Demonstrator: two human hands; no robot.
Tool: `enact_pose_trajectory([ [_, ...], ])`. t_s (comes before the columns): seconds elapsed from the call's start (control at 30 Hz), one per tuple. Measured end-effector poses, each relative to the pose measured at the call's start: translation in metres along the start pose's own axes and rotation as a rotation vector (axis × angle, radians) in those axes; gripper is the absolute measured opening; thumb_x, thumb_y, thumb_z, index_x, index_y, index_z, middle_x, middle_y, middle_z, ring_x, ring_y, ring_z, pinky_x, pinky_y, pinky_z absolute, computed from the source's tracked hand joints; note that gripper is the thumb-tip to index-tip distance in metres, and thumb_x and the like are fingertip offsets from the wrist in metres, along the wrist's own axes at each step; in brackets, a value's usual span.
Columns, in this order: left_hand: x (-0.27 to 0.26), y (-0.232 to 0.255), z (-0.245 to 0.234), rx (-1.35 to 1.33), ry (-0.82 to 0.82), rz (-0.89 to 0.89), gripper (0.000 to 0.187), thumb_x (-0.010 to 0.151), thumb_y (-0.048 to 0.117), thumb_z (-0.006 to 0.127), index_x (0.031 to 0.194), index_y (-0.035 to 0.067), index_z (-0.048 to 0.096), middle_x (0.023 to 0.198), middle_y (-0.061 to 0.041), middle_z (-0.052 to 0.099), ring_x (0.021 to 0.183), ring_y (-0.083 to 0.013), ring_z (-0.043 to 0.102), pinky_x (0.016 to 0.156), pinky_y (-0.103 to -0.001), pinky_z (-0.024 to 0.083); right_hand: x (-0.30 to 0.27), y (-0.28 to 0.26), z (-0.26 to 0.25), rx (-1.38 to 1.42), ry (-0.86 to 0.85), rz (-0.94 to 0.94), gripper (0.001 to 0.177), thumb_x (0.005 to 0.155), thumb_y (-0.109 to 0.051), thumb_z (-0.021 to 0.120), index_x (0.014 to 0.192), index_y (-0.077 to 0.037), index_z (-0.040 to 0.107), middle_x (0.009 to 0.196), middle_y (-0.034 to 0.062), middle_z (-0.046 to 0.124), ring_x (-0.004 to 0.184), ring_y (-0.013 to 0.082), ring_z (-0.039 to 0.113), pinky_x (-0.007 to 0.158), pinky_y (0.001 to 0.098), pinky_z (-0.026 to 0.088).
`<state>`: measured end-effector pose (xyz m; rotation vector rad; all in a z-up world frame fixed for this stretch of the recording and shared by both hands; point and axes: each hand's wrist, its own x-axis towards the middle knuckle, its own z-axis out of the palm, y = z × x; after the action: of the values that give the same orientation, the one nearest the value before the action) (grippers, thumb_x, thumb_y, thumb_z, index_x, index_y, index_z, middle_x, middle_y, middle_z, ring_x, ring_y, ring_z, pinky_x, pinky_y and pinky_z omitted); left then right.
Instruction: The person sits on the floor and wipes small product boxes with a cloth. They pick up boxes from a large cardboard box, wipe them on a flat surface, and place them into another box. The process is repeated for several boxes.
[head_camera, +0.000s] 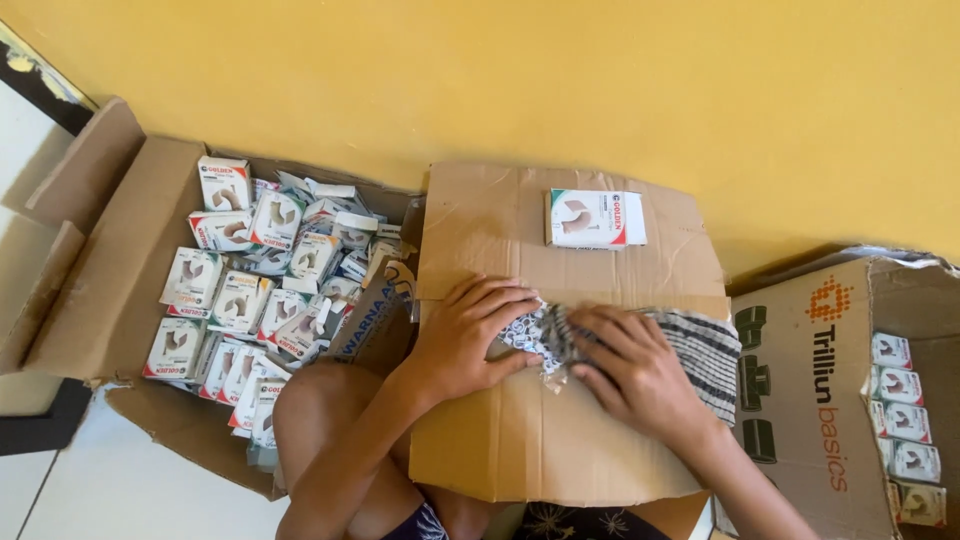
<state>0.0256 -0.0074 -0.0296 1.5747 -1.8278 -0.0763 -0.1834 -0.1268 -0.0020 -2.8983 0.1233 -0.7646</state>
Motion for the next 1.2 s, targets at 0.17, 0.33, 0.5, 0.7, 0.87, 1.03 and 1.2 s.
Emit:
enact_pose_trajectory([
  [0.17, -0.003, -0.001, -0.004, -0.017, -0.049, -0.019, 0.053, 0.079, 0.049, 0.063, 0.120, 0.015, 0.059, 0.124, -0.003, 0.057, 0.121, -0.0219, 0.049, 0.104, -0.046, 0.031, 0.003, -0.022, -0.006, 0.053, -0.041, -0.017, 0.033, 0.088, -0.035, 0.061, 0.096, -0.004, 0.069, 0.105, 0.0148, 0.066, 0.106, 0.0364, 0.061, 0.086, 0.0467, 0.046],
  [0.33, -0.002, 0.003, -0.022, -0.182, -0.166, -0.079, 0.046, 0.088, 0.040, 0.051, 0.121, 0.009, 0.060, 0.122, -0.012, 0.059, 0.117, -0.0297, 0.050, 0.102, -0.051, 0.029, 0.006, -0.020, -0.006, 0.041, -0.054, -0.060, 0.035, 0.088, -0.037, 0.060, 0.099, -0.005, 0.069, 0.105, 0.0140, 0.067, 0.106, 0.0357, 0.061, 0.088, 0.0494, 0.043],
  [0.5, -0.002, -0.001, -0.018, -0.094, -0.153, -0.085, 0.054, 0.081, 0.037, 0.063, 0.127, 0.011, 0.056, 0.125, -0.008, 0.058, 0.115, -0.0269, 0.050, 0.099, -0.049, 0.031, 0.017, -0.023, -0.005, 0.025, -0.054, -0.048, 0.035, 0.089, -0.036, 0.060, 0.099, -0.003, 0.068, 0.106, 0.0140, 0.066, 0.107, 0.0357, 0.061, 0.088, 0.0480, 0.045],
  [0.7, -0.003, -0.002, -0.016, -0.079, -0.180, -0.128, 0.075, 0.076, 0.032, 0.070, 0.142, 0.013, 0.040, 0.122, -0.013, 0.059, 0.115, -0.0296, 0.050, 0.099, -0.050, 0.031, 0.031, -0.027, -0.006, -0.033, -0.110, -0.060, 0.040, 0.090, -0.041, 0.057, 0.102, -0.004, 0.067, 0.108, 0.0123, 0.066, 0.110, 0.0322, 0.059, 0.092, 0.0482, 0.040],
  [0.87, -0.003, 0.002, -0.022, -0.090, -0.192, -0.146, 0.079, 0.076, 0.035, 0.070, 0.144, 0.012, 0.036, 0.123, -0.015, 0.059, 0.116, -0.0303, 0.049, 0.100, -0.049, 0.031, 0.036, -0.030, 0.003, -0.053, -0.148, -0.044, 0.043, 0.092, -0.042, 0.054, 0.106, -0.002, 0.065, 0.113, 0.0143, 0.063, 0.114, 0.0333, 0.056, 0.092, 0.0490, 0.041],
  [1.03, -0.003, 0.002, -0.021, -0.081, -0.192, -0.154, 0.081, 0.074, 0.029, 0.071, 0.145, 0.011, 0.035, 0.124, -0.014, 0.057, 0.116, -0.0283, 0.048, 0.099, -0.046, 0.031, 0.049, -0.033, -0.001, -0.001, -0.224, -0.037, 0.045, 0.091, -0.047, 0.052, 0.105, -0.006, 0.067, 0.108, 0.0138, 0.065, 0.112, 0.0305, 0.057, 0.094, 0.0498, 0.041],
  [1.2, -0.004, 0.002, -0.022, -0.053, -0.201, -0.154, 0.085, 0.071, 0.029, 0.072, 0.145, 0.011, 0.032, 0.128, -0.013, 0.054, 0.118, -0.0272, 0.045, 0.099, -0.045, 0.031, 0.054, -0.039, 0.003, 0.046, -0.178, -0.074, 0.042, 0.091, -0.043, 0.055, 0.104, -0.005, 0.067, 0.108, 0.0139, 0.064, 0.111, 0.0335, 0.058, 0.089, 0.0509, 0.042],
])
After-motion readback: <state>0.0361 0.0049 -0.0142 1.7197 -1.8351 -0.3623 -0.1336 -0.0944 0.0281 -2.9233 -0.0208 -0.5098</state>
